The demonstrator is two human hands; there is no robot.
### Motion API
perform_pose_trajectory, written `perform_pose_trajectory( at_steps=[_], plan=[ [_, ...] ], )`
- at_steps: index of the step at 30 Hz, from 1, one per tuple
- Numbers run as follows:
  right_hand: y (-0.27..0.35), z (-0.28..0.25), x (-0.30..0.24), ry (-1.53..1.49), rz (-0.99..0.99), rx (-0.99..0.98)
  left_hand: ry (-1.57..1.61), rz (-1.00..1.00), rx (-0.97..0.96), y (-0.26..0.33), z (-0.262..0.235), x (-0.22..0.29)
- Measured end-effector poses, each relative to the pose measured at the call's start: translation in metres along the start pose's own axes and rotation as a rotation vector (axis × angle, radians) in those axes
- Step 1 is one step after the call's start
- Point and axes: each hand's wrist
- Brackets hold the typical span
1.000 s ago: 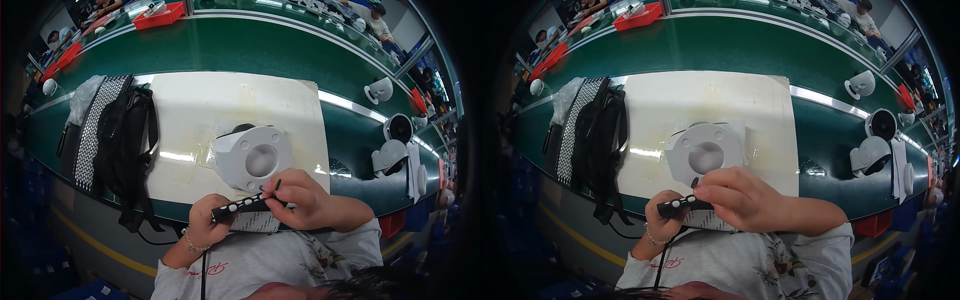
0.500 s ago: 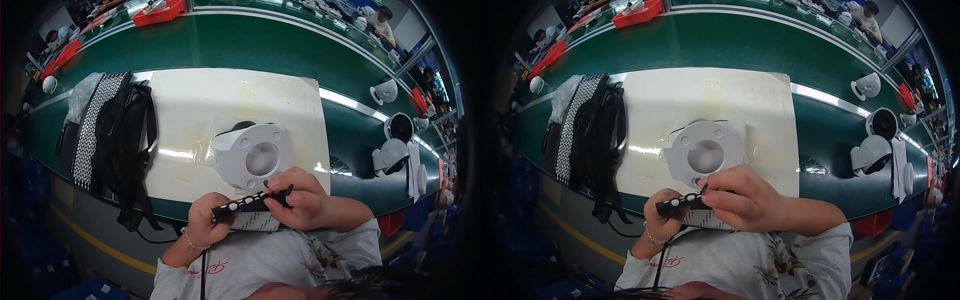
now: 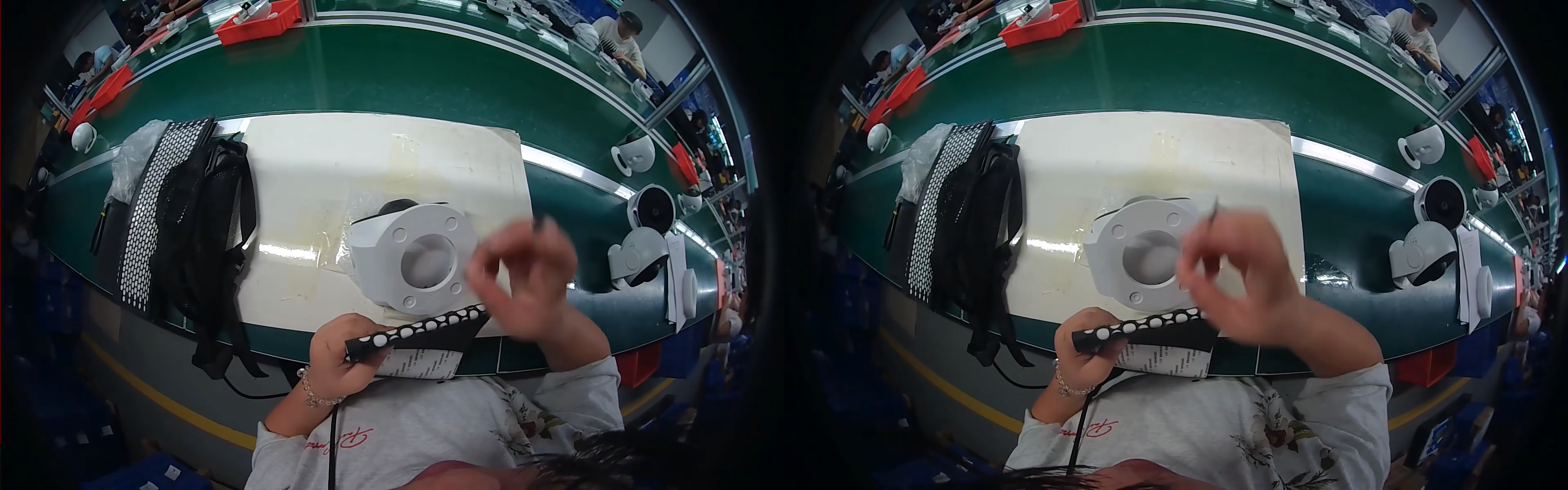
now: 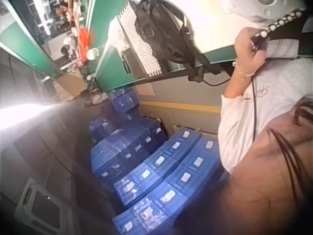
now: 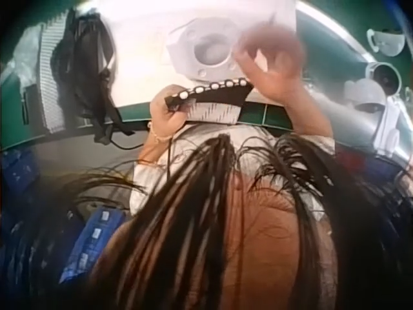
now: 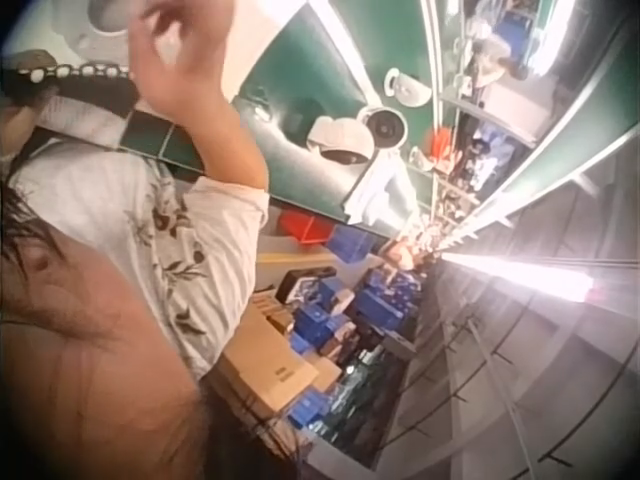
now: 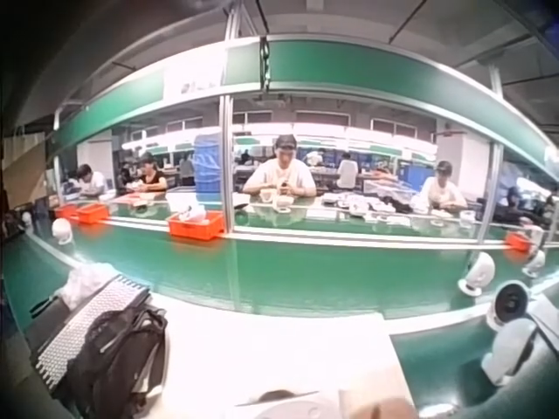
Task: Assembling small components into a dome camera housing on a factory production line.
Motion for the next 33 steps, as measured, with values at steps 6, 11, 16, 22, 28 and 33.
perform_pose_trajectory(
  at_steps=[6, 11, 16, 22, 28, 33],
  plan=[
    [-0.012, 0.004, 0.018, -0.065, 0.36, 0.133, 0.01, 0.253, 0.157, 0.004, 0.008, -0.011],
    [-0.015, 0.001, 0.009, 0.042, 0.326, -0.009, 0.03, 0.22, 0.077, 0.0, 0.007, -0.017],
    [-0.016, -0.002, 0.014, 0.149, 0.263, -0.036, -0.065, 0.299, 0.028, -0.005, 0.006, -0.016],
    [-0.019, -0.002, 0.015, 0.08, 0.314, 0.018, -0.054, 0.27, 0.03, -0.004, 0.006, -0.018],
    [-0.017, 0.0, 0.019, -0.119, 0.448, 0.12, -0.078, 0.271, 0.017, -0.006, 0.006, -0.017],
    [-0.016, 0.0, 0.021, -0.163, 0.414, 0.178, -0.081, 0.293, 0.047, -0.006, 0.007, -0.018]
  ],
)
Point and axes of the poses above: each hand's wrist, its own y-axis away from the middle knuckle, its own z-axis out of the palm, x = y × z, and after that the axes turned 13 degrees about x, right-handed
